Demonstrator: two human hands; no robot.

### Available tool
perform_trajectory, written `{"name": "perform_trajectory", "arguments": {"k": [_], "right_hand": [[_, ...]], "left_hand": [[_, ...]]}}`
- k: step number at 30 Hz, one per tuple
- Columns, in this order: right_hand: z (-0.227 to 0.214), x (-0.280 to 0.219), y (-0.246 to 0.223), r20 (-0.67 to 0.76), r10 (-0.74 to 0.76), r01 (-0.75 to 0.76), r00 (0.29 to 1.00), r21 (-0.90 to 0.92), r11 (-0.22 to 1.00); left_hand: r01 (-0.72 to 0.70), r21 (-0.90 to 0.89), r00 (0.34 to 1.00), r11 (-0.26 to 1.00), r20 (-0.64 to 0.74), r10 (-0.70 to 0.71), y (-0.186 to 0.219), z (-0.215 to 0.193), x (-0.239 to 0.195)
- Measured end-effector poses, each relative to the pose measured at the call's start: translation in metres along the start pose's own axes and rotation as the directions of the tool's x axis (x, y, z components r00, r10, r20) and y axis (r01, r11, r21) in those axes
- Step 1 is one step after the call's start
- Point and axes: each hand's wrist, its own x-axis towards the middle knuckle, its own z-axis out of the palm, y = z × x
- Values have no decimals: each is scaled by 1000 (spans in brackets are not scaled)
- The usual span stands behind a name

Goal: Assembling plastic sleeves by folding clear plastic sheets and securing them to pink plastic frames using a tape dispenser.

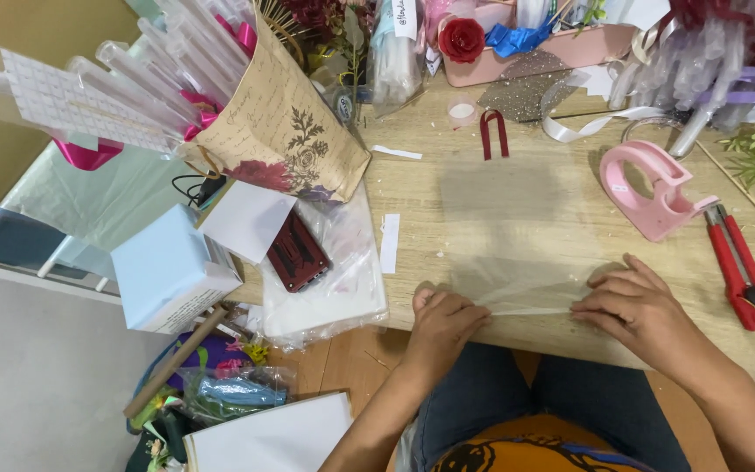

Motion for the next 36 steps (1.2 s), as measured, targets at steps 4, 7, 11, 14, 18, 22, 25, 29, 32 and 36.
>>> {"name": "perform_trajectory", "arguments": {"k": [4, 7, 11, 14, 18, 22, 25, 29, 32, 36], "right_hand": [[-2, -1, -1, -1, 42, -42, 999, 56, 998], [0, -3, 4, 40, 77, -80, 996, 74, 994], [-4, 5, -4, 84, 158, -161, 984, 28, 987], [-8, 14, -11, 134, 257, -259, 957, -1, 966], [-9, 25, -16, 217, 400, -374, 890, -155, 915], [-14, 37, -29, 257, 484, -444, 837, -199, 874], [-13, 38, -33, 275, 554, -493, 786, -264, 829], [-16, 38, -42, 221, 490, -443, 843, -232, 866], [-10, 29, -35, 154, 347, -330, 925, -122, 936], [-1, 17, -24, 1, -1, 1, 1000, -83, 997]], "left_hand": [[13, -40, 1000, 999, 25, -12, 3, -8, 3], [65, -59, 997, 996, 53, -61, 6, -12, 4], [167, -30, 984, 985, 70, -165, 13, -12, 7], [257, 7, 962, 966, 93, -256, 17, -9, 8], [361, 76, 922, 929, 121, -368, 24, -7, 15], [445, 100, 876, 890, 154, -456, 33, -10, 27], [437, 169, 877, 883, 138, -460, 35, -6, 29], [347, 255, 919, 903, 102, -382, 37, -3, 28], [231, 233, 958, 945, 115, -262, 38, -8, 27], [-49, 236, 990, 970, 141, 16, 28, -3, 12]]}}
